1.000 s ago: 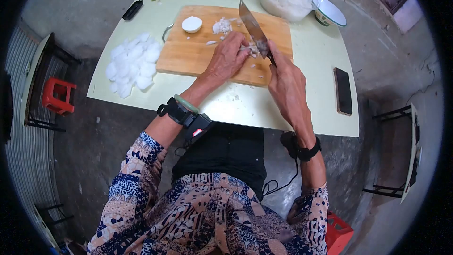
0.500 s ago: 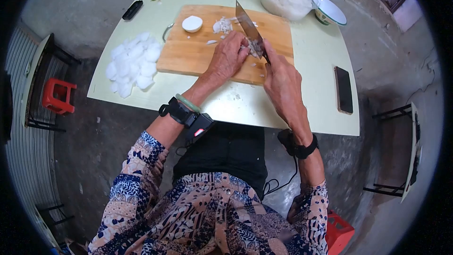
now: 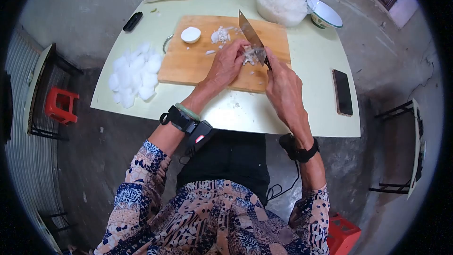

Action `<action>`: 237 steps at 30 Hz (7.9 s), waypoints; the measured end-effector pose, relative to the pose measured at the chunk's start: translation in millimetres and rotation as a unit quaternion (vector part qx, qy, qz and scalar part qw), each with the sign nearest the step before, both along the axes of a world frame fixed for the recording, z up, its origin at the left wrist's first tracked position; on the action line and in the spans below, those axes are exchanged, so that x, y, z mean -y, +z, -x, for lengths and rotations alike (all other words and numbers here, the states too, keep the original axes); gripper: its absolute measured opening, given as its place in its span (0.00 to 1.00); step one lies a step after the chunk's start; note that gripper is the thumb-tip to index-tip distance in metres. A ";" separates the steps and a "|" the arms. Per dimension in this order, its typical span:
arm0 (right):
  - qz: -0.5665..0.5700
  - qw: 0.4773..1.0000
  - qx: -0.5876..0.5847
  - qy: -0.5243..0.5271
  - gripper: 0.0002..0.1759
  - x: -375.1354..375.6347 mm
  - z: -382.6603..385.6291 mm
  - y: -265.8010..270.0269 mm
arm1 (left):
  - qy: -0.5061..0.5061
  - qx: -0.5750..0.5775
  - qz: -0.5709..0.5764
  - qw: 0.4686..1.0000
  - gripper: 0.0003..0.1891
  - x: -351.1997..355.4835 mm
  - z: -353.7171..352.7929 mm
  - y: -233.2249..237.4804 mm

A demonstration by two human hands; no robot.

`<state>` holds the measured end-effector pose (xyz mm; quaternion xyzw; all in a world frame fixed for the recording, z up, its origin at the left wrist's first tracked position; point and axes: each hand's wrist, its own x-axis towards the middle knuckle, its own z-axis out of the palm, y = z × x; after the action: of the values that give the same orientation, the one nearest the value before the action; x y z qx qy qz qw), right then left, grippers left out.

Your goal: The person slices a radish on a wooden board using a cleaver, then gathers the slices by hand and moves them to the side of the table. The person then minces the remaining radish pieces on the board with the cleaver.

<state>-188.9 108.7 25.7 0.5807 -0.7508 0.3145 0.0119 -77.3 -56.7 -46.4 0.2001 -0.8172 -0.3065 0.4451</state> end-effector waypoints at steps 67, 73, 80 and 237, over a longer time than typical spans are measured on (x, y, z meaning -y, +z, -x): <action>0.051 0.998 0.001 0.022 0.33 4.1 3.6 -0.4 | 0.028 0.087 0.033 0.995 0.12 8.2 -3.6 2.2; 0.024 1.000 0.010 0.018 0.33 5.2 3.2 4.0 | 0.032 0.088 0.031 0.995 0.09 10.7 6.3 -2.4; 0.017 0.999 0.009 0.032 0.33 9.0 2.4 2.7 | 0.062 0.038 -0.022 0.997 0.08 6.4 8.4 1.1; 0.007 1.000 0.022 0.007 0.32 9.4 -0.5 0.7 | 0.067 0.075 0.023 0.995 0.08 3.4 5.7 1.1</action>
<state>-188.4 99.3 26.4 0.5787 -0.7447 0.3324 -0.0023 -83.0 -60.1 -45.4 0.2662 -0.8398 -0.2410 0.4071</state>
